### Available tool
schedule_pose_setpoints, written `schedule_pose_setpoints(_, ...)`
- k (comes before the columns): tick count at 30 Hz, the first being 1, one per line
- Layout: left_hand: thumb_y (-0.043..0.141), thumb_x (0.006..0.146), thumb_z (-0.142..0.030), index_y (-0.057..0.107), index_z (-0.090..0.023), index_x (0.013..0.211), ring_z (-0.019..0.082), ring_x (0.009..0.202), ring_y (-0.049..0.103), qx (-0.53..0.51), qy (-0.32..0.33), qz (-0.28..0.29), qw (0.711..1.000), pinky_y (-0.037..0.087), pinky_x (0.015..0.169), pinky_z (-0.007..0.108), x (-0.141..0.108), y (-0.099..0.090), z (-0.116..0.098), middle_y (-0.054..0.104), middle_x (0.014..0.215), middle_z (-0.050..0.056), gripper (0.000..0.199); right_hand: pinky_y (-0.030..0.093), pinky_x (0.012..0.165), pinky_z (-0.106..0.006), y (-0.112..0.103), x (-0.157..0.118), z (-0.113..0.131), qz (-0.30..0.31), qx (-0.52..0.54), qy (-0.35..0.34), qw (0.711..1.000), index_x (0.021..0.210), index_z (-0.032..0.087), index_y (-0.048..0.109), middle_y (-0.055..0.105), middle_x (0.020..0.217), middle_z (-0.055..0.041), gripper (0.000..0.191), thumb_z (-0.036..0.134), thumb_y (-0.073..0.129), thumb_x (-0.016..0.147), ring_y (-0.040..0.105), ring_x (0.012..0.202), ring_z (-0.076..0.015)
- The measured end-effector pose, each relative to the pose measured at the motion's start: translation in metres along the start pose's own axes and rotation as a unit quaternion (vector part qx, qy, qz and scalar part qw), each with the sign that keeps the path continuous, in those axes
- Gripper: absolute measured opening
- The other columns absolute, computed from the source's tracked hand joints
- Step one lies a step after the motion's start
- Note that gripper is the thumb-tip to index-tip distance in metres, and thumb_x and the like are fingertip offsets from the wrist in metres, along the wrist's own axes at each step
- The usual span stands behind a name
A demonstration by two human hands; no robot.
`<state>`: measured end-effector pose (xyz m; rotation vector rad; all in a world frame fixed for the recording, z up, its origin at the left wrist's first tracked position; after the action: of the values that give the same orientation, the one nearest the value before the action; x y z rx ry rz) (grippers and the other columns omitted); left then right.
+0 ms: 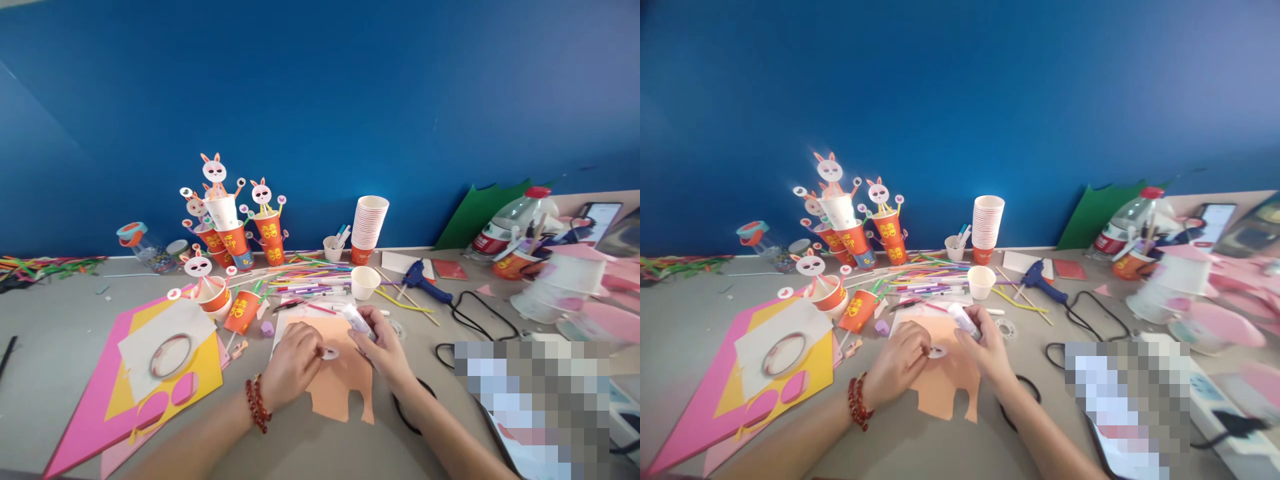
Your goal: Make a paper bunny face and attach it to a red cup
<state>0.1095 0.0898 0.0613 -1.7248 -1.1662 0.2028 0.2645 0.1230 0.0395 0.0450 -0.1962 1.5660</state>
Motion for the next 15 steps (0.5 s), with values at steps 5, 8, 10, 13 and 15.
schedule_pose_setpoints(5, 0.05, 0.089, -0.008, 0.054, -0.02, 0.09, 0.019, 0.09, 0.055, 0.014, 0.17, -0.164, 0.972, 0.041, 0.088, 0.039, -0.014, -0.047, -0.042, 0.065, 0.093, 0.004, 0.013, 0.034, 0.048, -0.022, 0.013, -0.005, 0.006, 0.056, 0.029, -0.011, 0.998, 0.081, 0.023, 0.043, 0.045, 0.067, 0.0051, 0.016, 0.026, 0.058, 0.08, 0.039, 0.053, -0.0105)
schedule_pose_setpoints(8, 0.05, 0.09, -0.007, 0.054, -0.019, 0.09, 0.019, 0.088, 0.054, 0.02, 0.18, -0.167, 0.969, 0.041, 0.089, 0.041, -0.016, -0.048, -0.044, 0.066, 0.092, 0.004, 0.013, 0.037, 0.053, -0.023, 0.02, -0.011, 0.02, 0.075, 0.019, -0.066, 0.995, 0.082, 0.023, 0.044, 0.045, 0.072, 0.004, 0.014, 0.022, 0.058, 0.08, 0.041, 0.059, -0.0115)
schedule_pose_setpoints(10, 0.05, 0.09, -0.006, 0.053, -0.019, 0.09, 0.018, 0.087, 0.054, 0.017, 0.177, -0.162, 0.971, 0.041, 0.09, 0.041, -0.017, -0.047, -0.044, 0.066, 0.092, 0.004, 0.013, 0.04, 0.058, -0.024, 0.023, -0.016, 0.028, 0.084, -0.006, -0.112, 0.99, 0.084, 0.022, 0.048, 0.047, 0.076, 0.0024, 0.013, 0.016, 0.058, 0.077, 0.046, 0.065, -0.0132)
schedule_pose_setpoints(13, 0.05, 0.09, -0.006, 0.053, -0.019, 0.089, 0.018, 0.087, 0.054, 0.012, 0.171, -0.165, 0.971, 0.041, 0.09, 0.042, -0.018, -0.047, -0.044, 0.066, 0.092, 0.004, 0.014, 0.041, 0.062, -0.025, 0.03, -0.021, 0.031, 0.114, -0.044, -0.159, 0.98, 0.086, 0.022, 0.053, 0.053, 0.077, 0.0012, 0.019, 0.008, 0.057, 0.073, 0.051, 0.068, -0.0147)
schedule_pose_setpoints(15, 0.051, 0.089, -0.005, 0.053, -0.019, 0.089, 0.018, 0.086, 0.054, 0.001, 0.171, -0.17, 0.971, 0.041, 0.09, 0.042, -0.018, -0.048, -0.044, 0.065, 0.091, 0.004, 0.014, 0.042, 0.062, -0.026, 0.033, -0.023, 0.03, 0.125, -0.059, -0.174, 0.975, 0.082, 0.022, 0.054, 0.055, 0.074, 0.0011, 0.018, 0.007, 0.057, 0.073, 0.053, 0.067, -0.0151)
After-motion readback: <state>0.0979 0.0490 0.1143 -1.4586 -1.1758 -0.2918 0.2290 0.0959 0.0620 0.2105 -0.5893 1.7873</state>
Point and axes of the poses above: each hand's wrist, its own x-axis towards the middle knuckle, its own y-axis out of the palm, z = x × y, the point moved 10 cm from there along x, towards the middle knuckle
